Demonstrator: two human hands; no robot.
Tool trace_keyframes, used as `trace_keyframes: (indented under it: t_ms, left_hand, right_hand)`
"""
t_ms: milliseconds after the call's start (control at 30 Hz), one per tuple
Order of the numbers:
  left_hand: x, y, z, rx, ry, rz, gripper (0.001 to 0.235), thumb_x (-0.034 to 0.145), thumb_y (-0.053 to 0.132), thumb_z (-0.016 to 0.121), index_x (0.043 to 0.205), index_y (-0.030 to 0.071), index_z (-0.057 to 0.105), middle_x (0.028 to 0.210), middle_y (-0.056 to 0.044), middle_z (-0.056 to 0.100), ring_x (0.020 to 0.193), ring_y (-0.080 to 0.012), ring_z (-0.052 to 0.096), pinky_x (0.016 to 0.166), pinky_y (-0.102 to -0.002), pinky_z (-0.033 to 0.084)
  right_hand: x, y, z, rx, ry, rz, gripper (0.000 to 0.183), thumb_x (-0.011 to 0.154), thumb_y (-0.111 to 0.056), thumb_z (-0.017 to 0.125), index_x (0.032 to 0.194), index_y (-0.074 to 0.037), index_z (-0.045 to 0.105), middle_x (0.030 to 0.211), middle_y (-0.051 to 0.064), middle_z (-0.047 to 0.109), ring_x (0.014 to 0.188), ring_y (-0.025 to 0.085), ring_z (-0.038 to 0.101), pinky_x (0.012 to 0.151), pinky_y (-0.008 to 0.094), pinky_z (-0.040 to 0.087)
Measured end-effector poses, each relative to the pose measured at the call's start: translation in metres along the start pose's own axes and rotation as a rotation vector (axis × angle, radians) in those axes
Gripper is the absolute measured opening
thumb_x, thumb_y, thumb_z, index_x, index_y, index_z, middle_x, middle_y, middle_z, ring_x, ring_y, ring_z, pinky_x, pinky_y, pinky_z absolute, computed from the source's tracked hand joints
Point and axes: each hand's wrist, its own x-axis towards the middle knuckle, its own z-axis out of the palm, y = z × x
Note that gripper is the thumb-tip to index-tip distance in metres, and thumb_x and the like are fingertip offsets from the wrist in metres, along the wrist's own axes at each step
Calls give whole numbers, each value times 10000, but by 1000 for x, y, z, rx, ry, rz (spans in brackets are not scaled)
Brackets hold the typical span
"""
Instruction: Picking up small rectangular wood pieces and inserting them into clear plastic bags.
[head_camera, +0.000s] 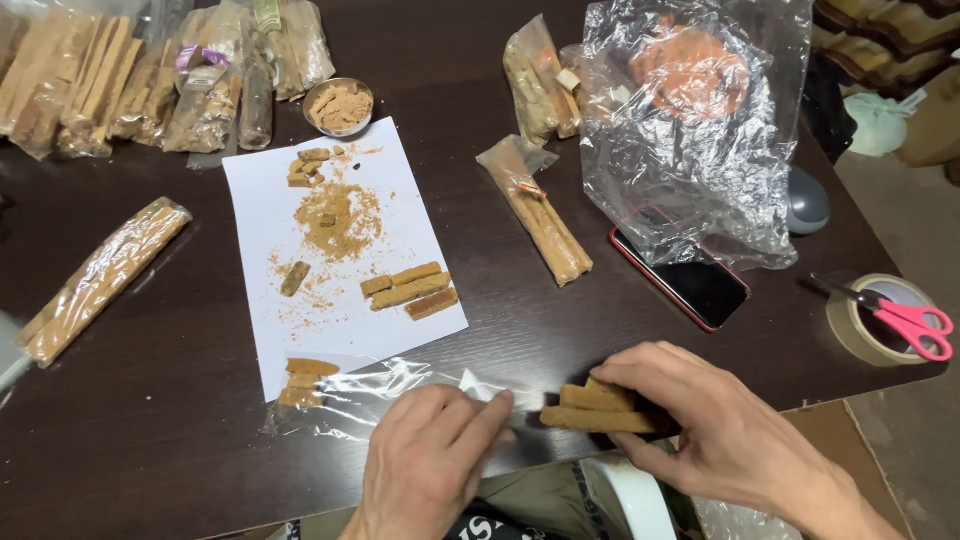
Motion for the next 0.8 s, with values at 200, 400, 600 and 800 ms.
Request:
trace_keyframes:
  t_ms: [200,400,600,800]
  left_hand:
    - [12,23,2,197,-149,-37,377,974,428,708,1072,64,684,794,-51,572,719,-249,500,546,-392,403]
    - [12,34,51,460,-281,-138,317,885,239,649,1156,76,641,773,-52,591,685,-268,588,414,-391,478]
    - [0,25,58,500,-395,-185,489,732,135,695,1210,95,603,742,-33,651,662,-249,636,350,-414,498]
    - [6,18,25,-24,-418,-717,212,939,252,628,1151,272,624,810,20,781,675,-262,736,592,-462,553]
  right_hand:
    - [-3,4,1,-75,8,78,471,830,-232,783,1273,-160,640,1175,-11,720,1017,152,708,786,333,582]
    - [-27,19,-5,-82,77,222,457,809,-224,787,1250,-200,669,1159,-28,733,988,125,732,718,312,585]
    - [-40,32,-10,-90,44,285,510,793,-267,787,1285,-244,655,1216,-55,716,999,119,727,649,312,594]
    - [-22,19,-7,9,45,117,467,805,-221,790,1253,-174,667,1149,-23,735,974,141,710,746,314,566]
